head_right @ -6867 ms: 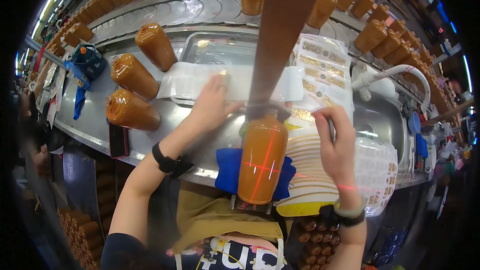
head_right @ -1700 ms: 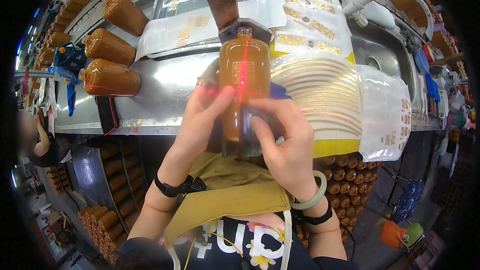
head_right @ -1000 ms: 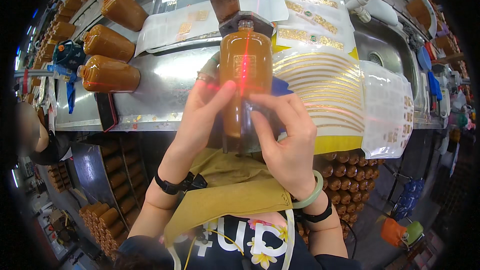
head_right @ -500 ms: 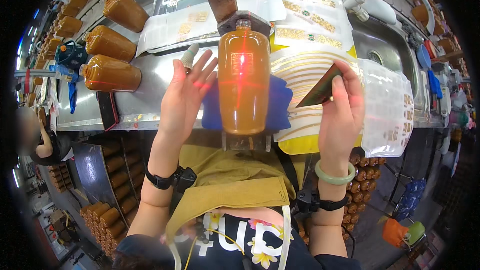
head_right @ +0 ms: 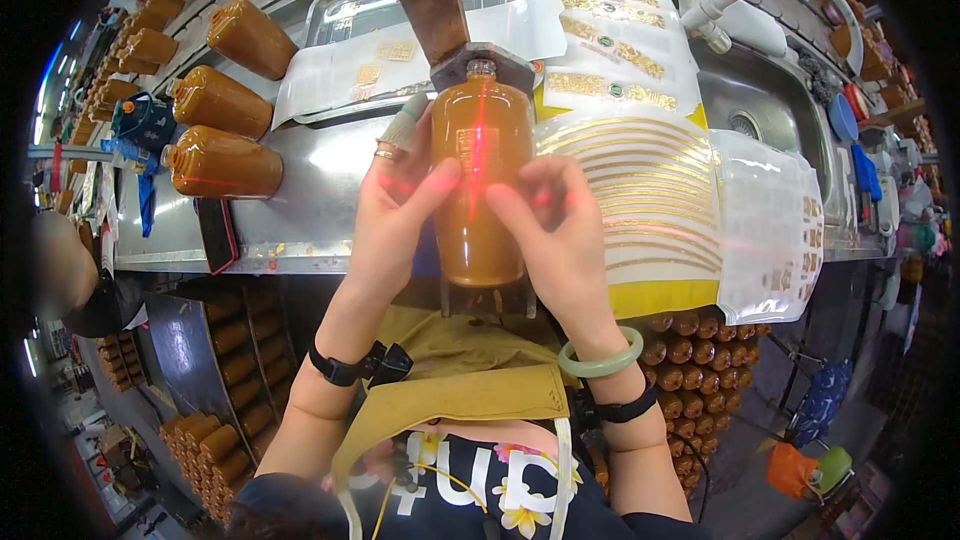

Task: The recorder is manually applying adhesive labels to plastic bottles filled with a brown liquid in an industrial processing facility.

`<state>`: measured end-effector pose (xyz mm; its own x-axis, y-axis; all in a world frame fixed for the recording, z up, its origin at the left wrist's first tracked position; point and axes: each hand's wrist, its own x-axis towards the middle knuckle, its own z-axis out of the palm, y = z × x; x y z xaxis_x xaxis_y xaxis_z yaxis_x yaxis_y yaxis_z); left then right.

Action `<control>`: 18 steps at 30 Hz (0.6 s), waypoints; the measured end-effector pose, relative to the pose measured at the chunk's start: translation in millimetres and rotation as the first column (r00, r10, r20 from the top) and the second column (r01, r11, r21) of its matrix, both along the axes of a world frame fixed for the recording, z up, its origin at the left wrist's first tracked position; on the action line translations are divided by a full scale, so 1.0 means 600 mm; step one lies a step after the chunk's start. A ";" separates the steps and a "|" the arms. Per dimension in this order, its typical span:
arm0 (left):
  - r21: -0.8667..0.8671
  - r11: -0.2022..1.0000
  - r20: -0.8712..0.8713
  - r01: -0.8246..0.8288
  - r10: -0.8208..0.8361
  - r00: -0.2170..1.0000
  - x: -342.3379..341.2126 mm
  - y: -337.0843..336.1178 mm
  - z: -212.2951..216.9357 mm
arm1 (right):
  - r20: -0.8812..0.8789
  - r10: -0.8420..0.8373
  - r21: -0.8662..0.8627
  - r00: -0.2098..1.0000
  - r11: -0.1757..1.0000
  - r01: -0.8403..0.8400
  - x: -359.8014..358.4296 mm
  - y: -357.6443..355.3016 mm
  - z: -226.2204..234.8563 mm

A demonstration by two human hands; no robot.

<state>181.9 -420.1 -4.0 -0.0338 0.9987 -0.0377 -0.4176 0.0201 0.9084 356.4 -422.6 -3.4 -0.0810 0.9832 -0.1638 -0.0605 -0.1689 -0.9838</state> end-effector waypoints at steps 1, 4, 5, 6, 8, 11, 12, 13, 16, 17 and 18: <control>0.021 1.000 0.001 -0.009 0.009 1.000 0.001 0.001 0.000 | -0.026 0.008 0.008 1.000 1.000 -0.007 0.000 0.000 0.002; -0.024 0.999 -0.037 -0.036 0.035 0.999 0.005 0.000 0.001 | 0.009 0.008 -0.038 1.000 0.999 -0.008 0.000 0.002 0.006; -0.009 0.999 -0.035 -0.036 0.035 0.999 0.005 0.000 0.001 | 0.010 0.009 -0.038 1.000 0.999 -0.009 0.000 0.003 0.007; -0.016 0.999 -0.035 -0.041 0.040 0.999 0.006 -0.001 0.001 | -0.005 0.006 -0.031 1.000 0.999 -0.006 -0.001 0.003 0.007; -0.024 0.999 -0.037 -0.048 0.047 0.998 0.006 -0.002 0.001 | -0.022 0.004 -0.027 1.000 1.000 -0.004 -0.002 0.002 0.005; -0.021 0.998 -0.043 -0.055 0.054 0.998 0.008 -0.002 0.000 | 0.021 -0.002 0.002 1.000 1.000 0.002 -0.002 -0.002 -0.001; -0.020 0.999 -0.038 -0.049 0.048 0.998 0.007 -0.001 0.000 | -0.004 0.000 -0.009 1.000 1.000 0.000 -0.001 -0.002 -0.002; -0.020 0.999 -0.029 -0.042 0.042 0.999 0.007 -0.001 0.000 | -0.054 0.012 0.008 0.998 1.000 -0.011 0.002 -0.001 -0.001; -0.005 1.000 -0.003 -0.024 0.024 1.000 0.004 -0.002 0.001 | 0.095 0.093 0.005 0.991 0.996 -0.094 0.014 0.012 0.013; -0.008 1.000 -0.010 -0.026 0.025 1.000 0.002 -0.005 0.002 | 0.101 0.092 0.053 0.991 0.994 -0.097 0.021 0.020 0.022; -0.002 1.000 -0.024 0.005 -0.005 1.000 0.001 -0.009 0.004 | 0.118 0.099 0.061 0.988 0.992 -0.106 0.027 0.026 0.032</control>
